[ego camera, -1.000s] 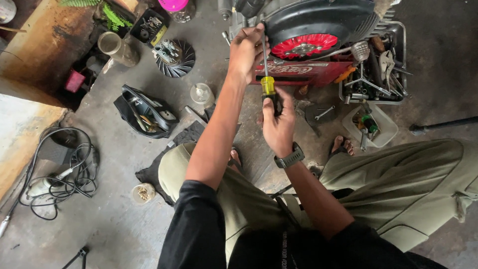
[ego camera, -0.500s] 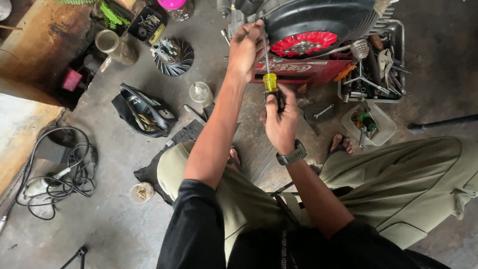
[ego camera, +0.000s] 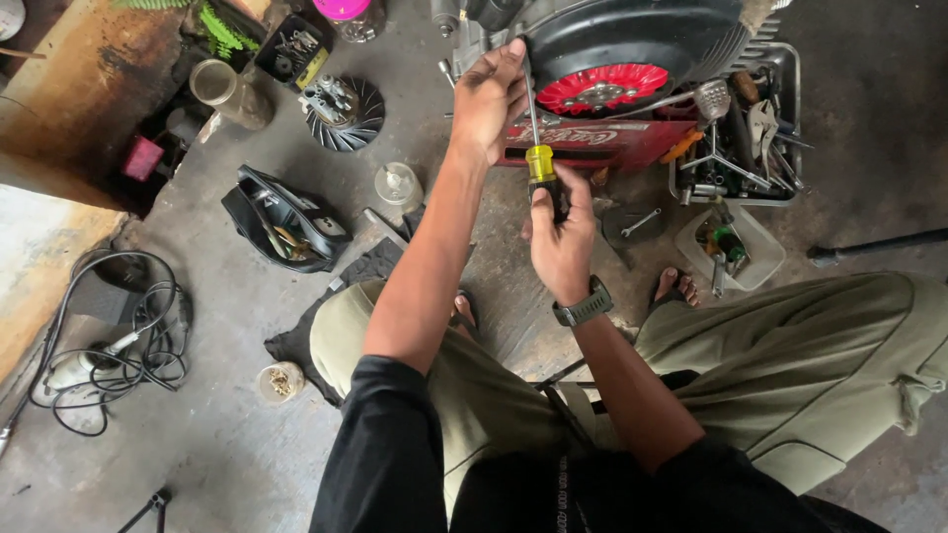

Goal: Installing a plastic engine shroud onto a motorcycle engine using a screwdriver and screws.

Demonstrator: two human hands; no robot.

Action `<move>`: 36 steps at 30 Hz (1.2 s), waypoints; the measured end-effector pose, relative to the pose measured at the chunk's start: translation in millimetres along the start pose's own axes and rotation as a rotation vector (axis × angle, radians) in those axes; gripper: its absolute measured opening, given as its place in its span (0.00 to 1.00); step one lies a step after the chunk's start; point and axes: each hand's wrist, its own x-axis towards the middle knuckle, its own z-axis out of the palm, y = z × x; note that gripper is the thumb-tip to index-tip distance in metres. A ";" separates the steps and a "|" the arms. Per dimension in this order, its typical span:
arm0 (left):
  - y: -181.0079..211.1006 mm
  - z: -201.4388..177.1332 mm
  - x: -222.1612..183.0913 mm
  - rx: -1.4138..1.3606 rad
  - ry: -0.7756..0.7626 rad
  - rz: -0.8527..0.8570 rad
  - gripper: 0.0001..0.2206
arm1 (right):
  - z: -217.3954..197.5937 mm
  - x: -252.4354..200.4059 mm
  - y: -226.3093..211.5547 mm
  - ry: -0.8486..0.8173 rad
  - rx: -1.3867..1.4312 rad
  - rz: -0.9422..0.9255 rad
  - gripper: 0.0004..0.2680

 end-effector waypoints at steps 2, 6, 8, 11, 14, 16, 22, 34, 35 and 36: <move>0.2 -0.1 0.0 0.004 0.039 -0.030 0.09 | -1.4 0.5 0.5 -0.028 -0.013 -0.071 0.11; -0.6 -2.6 0.7 0.033 0.053 -0.064 0.14 | -0.8 0.8 -0.1 -0.009 -0.032 -0.058 0.11; -10.3 -9.0 6.7 -0.025 0.019 -0.023 0.07 | -1.3 1.6 -1.0 -0.010 -0.038 -0.095 0.11; -6.1 -8.0 1.1 0.023 -0.019 0.055 0.10 | 0.1 3.2 1.3 0.012 -0.016 -0.088 0.11; -24.0 -15.8 7.6 0.108 -0.128 0.325 0.14 | -1.6 3.0 0.6 0.006 -0.044 -0.077 0.11; -24.2 -13.3 1.8 0.232 -0.102 0.403 0.15 | -1.2 3.2 0.0 0.016 -0.039 -0.061 0.11; -30.4 -12.8 1.4 0.596 -0.030 0.752 0.18 | -1.9 4.9 3.3 0.017 -0.009 -0.064 0.10; -61.8 -22.1 20.4 1.143 0.186 0.932 0.33 | 1.2 5.0 7.8 0.037 -0.051 -0.089 0.11; -63.0 -22.7 20.5 1.131 0.192 0.947 0.32 | 1.1 4.8 8.3 0.040 -0.051 -0.083 0.11; -63.4 -22.8 20.6 1.130 0.194 0.946 0.32 | 1.0 4.7 8.0 0.038 -0.052 -0.083 0.11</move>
